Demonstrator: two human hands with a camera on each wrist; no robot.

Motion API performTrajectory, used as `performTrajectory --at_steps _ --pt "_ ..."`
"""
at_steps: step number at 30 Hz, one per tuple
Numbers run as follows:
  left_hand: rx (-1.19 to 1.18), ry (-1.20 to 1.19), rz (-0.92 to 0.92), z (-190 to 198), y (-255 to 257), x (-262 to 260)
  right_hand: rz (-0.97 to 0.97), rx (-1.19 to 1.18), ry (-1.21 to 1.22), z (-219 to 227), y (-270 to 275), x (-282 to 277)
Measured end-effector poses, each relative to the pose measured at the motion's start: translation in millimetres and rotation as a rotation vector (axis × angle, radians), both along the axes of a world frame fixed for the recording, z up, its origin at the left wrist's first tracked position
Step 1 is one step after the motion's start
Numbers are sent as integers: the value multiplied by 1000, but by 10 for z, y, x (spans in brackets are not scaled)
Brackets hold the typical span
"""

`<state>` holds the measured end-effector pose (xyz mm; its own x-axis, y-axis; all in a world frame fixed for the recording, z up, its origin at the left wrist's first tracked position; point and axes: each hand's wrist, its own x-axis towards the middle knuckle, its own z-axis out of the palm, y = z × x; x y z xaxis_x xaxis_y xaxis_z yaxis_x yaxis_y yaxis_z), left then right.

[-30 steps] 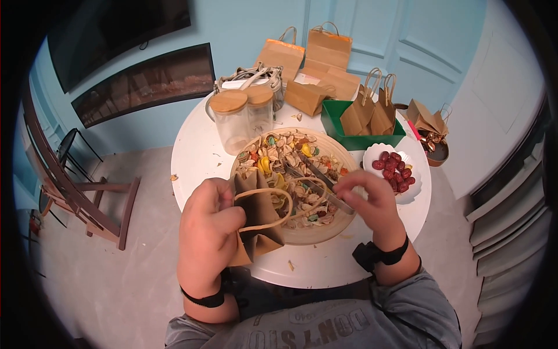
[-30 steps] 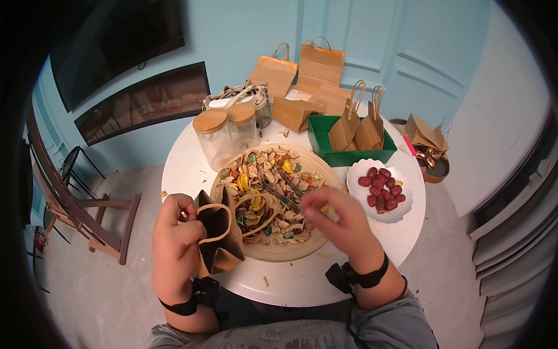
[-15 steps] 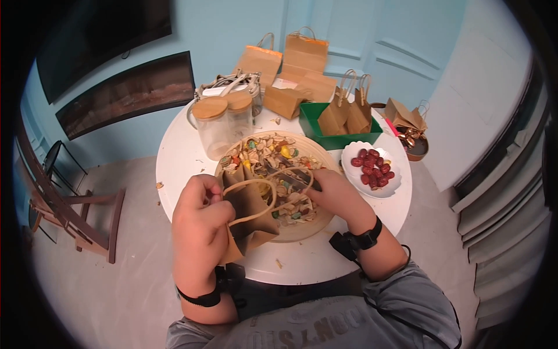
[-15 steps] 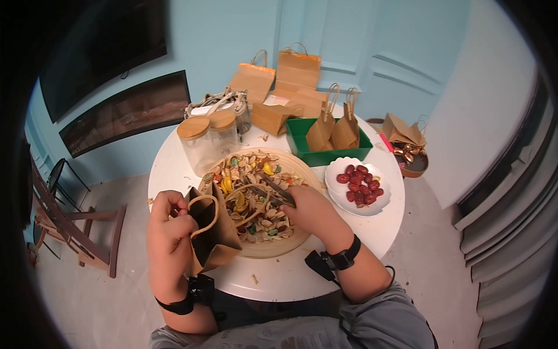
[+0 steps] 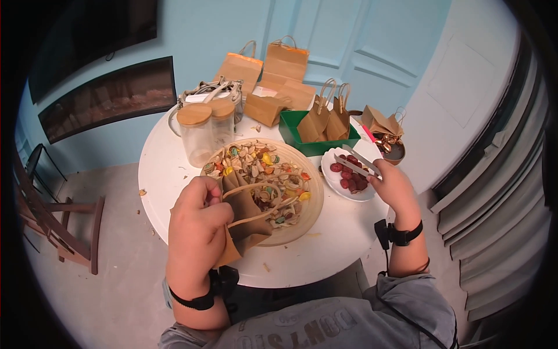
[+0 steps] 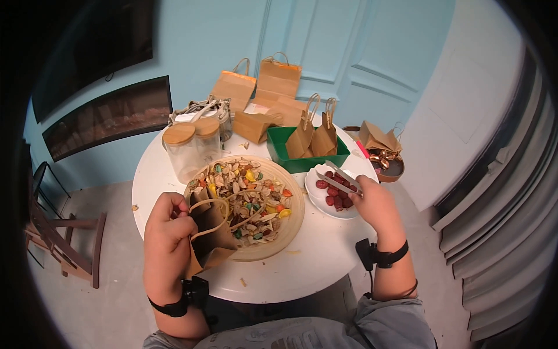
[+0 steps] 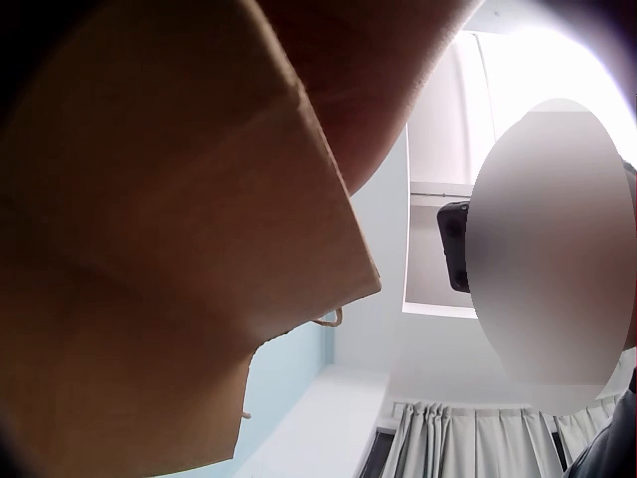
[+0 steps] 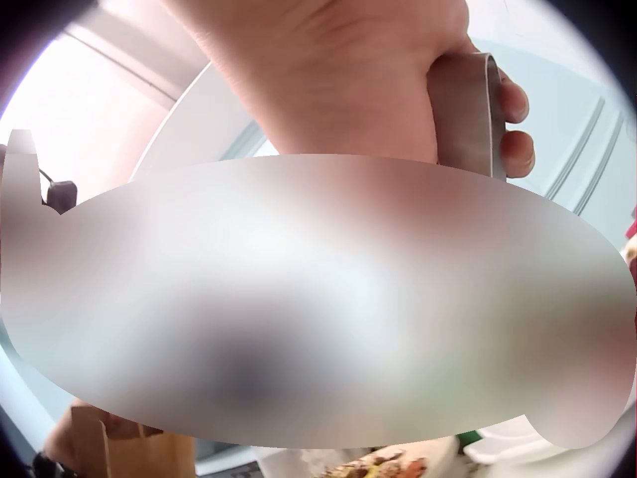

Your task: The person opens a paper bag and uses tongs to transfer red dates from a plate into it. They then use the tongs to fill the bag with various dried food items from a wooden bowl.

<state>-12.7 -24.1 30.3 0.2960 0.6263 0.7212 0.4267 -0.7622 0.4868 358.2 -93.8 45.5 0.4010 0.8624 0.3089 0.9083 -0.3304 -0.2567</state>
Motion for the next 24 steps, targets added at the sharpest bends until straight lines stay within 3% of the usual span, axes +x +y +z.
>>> performTrajectory --at_steps 2,9,19,22,24 --pt "4 -5 -3 -7 1 13 -48 -144 -232 13 -8 139" --pt "7 17 -6 10 -21 8 -30 -379 -333 2 101 445" --pt "16 11 1 2 14 21 -2 -409 -315 -111 130 463" --pt "18 4 4 7 17 17 -24 -335 -305 -127 47 466" --pt "11 -1 -5 4 22 1 -8 -154 -272 -96 -29 448"
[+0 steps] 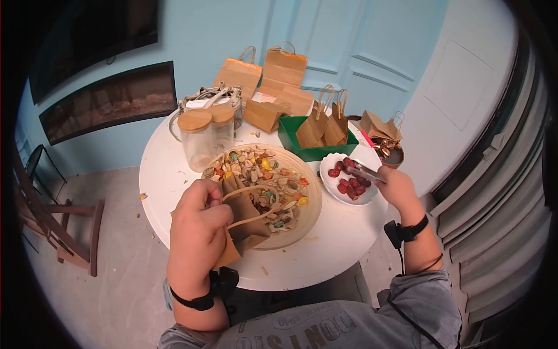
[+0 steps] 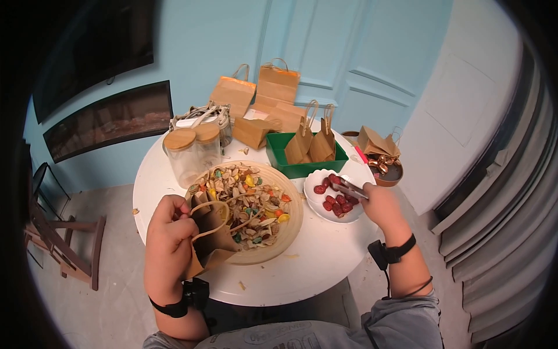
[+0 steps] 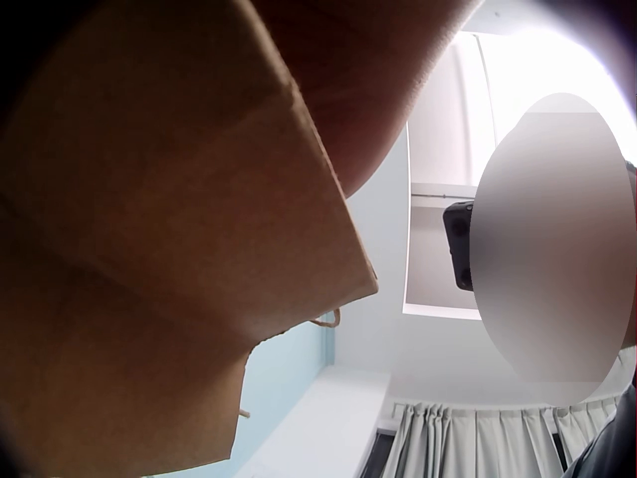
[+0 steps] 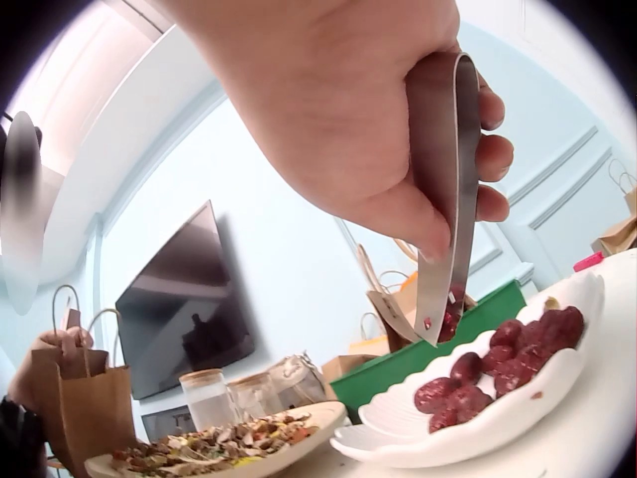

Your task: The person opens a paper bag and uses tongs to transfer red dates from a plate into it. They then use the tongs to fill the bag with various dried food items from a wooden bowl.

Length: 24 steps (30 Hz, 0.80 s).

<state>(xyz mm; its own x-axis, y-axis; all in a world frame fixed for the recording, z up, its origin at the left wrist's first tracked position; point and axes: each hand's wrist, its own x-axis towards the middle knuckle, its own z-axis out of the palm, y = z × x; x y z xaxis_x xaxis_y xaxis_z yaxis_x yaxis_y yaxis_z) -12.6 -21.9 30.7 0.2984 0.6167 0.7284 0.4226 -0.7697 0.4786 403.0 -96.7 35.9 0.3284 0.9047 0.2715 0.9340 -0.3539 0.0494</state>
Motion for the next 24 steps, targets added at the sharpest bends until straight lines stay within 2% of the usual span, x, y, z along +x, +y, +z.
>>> performTrajectory --at_steps 1,3,4,6,7,9,10,11,12,17,24 --pt "0 3 10 4 -2 -3 10 0 3 45 -36 -58" --pt "0 -14 3 12 -15 3 89 221 36 234 -140 -246" --pt "-1 -8 19 14 -17 1 105 219 44 374 -197 -402" --pt "16 -25 2 12 -10 12 215 324 272 678 -334 -785" --pt "23 -33 -2 -3 0 20 223 323 281 768 -391 -901" --pt "7 -45 -9 -28 5 41 466 319 333 901 -488 -1093" --pt "-10 -64 -24 -27 -2 50 472 320 338 955 -518 -1205" --pt "-33 -85 -28 -17 -22 55 562 270 328 999 -537 -1326" --pt "-31 -82 -23 -12 -34 58 650 220 316 1017 -536 -1428" --pt "45 -173 2 -5 -53 46 797 24 174 975 -328 -1647" --pt "31 -135 -43 -16 -14 9 847 51 192 842 -227 -1681"
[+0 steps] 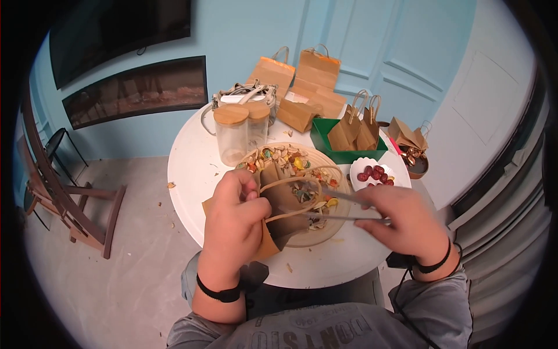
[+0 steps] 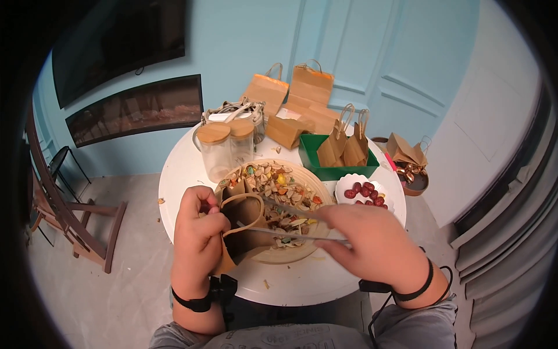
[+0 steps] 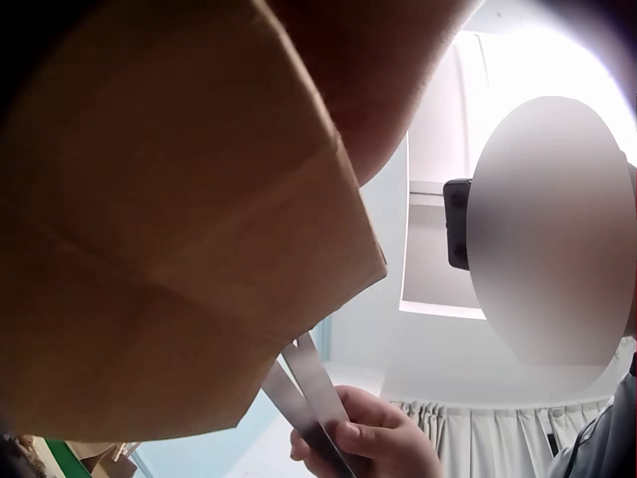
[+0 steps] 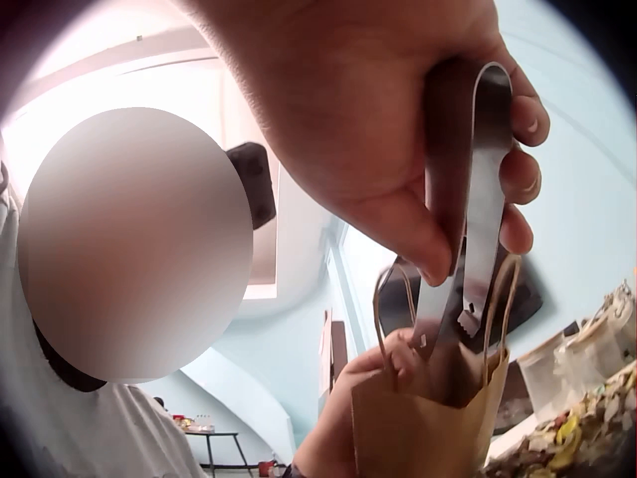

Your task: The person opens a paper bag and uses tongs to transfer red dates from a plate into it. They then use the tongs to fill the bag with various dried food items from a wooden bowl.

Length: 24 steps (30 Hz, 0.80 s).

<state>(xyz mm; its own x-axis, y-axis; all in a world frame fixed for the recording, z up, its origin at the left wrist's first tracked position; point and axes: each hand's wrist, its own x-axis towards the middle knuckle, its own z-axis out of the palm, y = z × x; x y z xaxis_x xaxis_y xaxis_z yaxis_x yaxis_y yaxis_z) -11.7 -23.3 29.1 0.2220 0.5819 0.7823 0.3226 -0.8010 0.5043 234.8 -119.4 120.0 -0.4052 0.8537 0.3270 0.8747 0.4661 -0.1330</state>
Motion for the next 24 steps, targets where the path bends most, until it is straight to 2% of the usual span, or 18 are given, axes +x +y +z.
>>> performTrajectory --at_steps 2,3,6,7,9,10,12,13,17,24 --pt "-10 27 16 -11 24 -27 -194 -26 158 63 -118 128" --pt "-16 22 8 -11 26 -37 -216 34 234 50 -159 220" --pt "-48 30 19 -13 32 -41 -487 85 292 -21 -310 579" --pt "-46 38 29 -17 35 -32 -497 86 288 -57 -315 643" --pt "-35 49 41 -29 38 -5 -733 11 119 -139 -318 763" --pt "-35 48 32 -36 36 11 -742 13 118 -213 -308 864" --pt "-12 61 45 -42 27 38 -788 -135 -127 -394 -261 1077" --pt "-9 59 40 -39 19 48 -814 -191 -150 -465 -232 1139" --pt "24 83 64 -37 1 61 -819 -245 -223 -712 -106 1325" --pt "4 77 69 -29 30 48 -875 -304 -186 -875 132 1531"
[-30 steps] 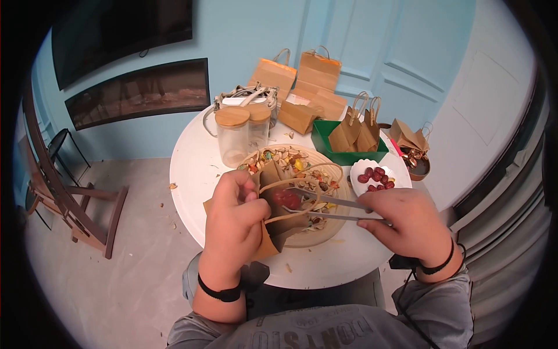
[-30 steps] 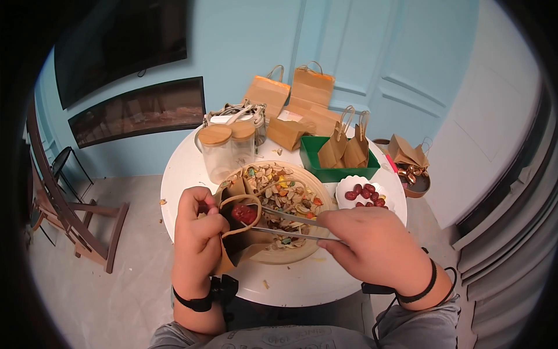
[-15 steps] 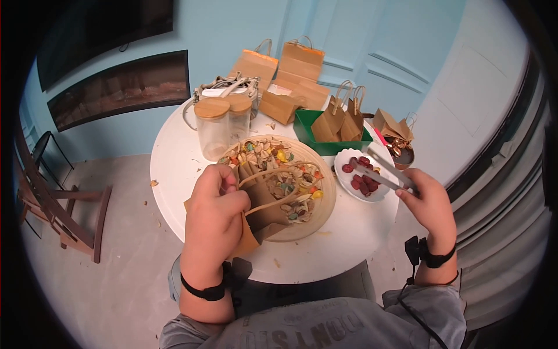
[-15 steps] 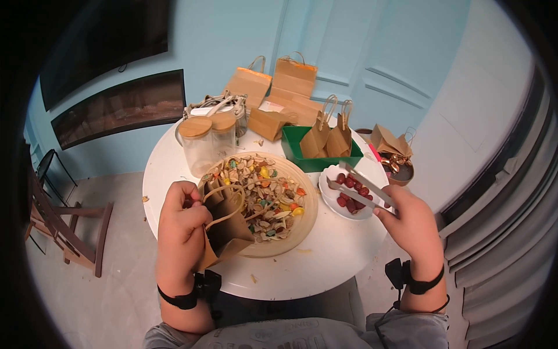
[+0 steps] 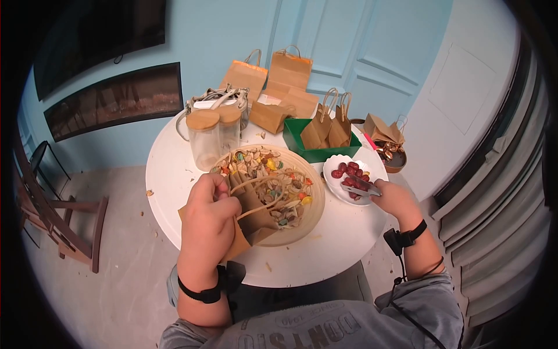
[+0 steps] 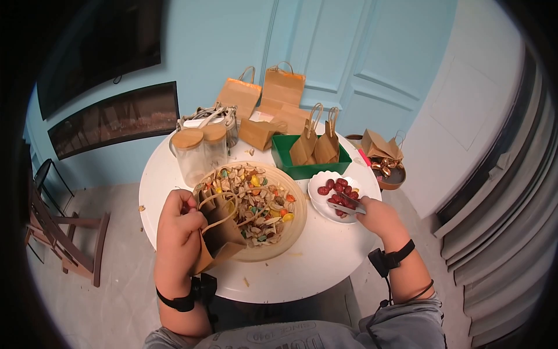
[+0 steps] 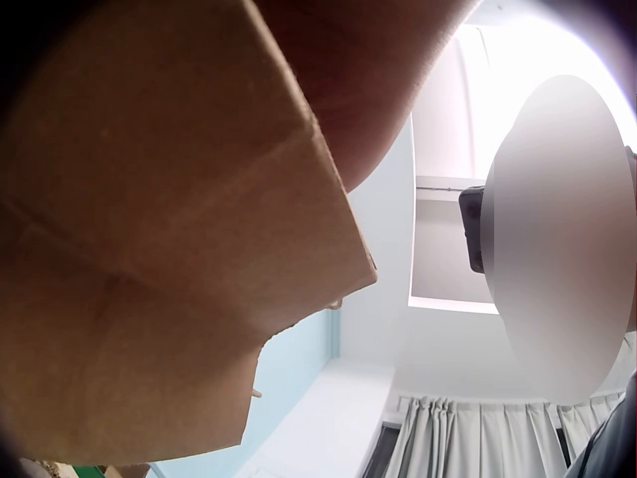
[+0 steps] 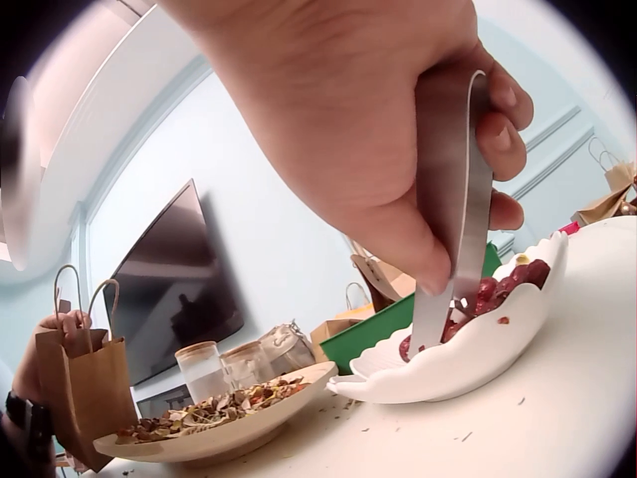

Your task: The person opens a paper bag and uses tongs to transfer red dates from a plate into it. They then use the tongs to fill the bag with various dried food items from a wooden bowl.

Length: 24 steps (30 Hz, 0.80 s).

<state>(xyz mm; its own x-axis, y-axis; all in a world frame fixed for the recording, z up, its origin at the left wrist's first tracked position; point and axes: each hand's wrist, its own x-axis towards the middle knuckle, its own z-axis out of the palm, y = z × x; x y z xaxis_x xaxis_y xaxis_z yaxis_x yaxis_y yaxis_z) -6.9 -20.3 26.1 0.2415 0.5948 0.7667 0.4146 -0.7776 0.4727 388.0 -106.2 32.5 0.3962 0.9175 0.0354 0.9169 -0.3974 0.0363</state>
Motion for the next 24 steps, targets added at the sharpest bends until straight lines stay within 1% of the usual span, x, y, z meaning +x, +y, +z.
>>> performTrajectory --at_steps 2,13,18,21,23,24 --pt "-2 1 -2 3 13 -3 40 12 21 -59 5 88" --pt "-17 -23 -7 -24 71 -21 76 111 12 -217 -68 149" --pt "-24 -5 -6 -15 63 -29 78 130 26 -185 -98 112" --pt "-23 -8 -7 -14 57 -32 54 197 56 -160 -120 98" --pt "-36 -10 -15 -12 45 -25 55 329 92 -41 -168 13" --pt "-50 -11 -19 -12 41 -24 61 333 95 56 -187 -63"
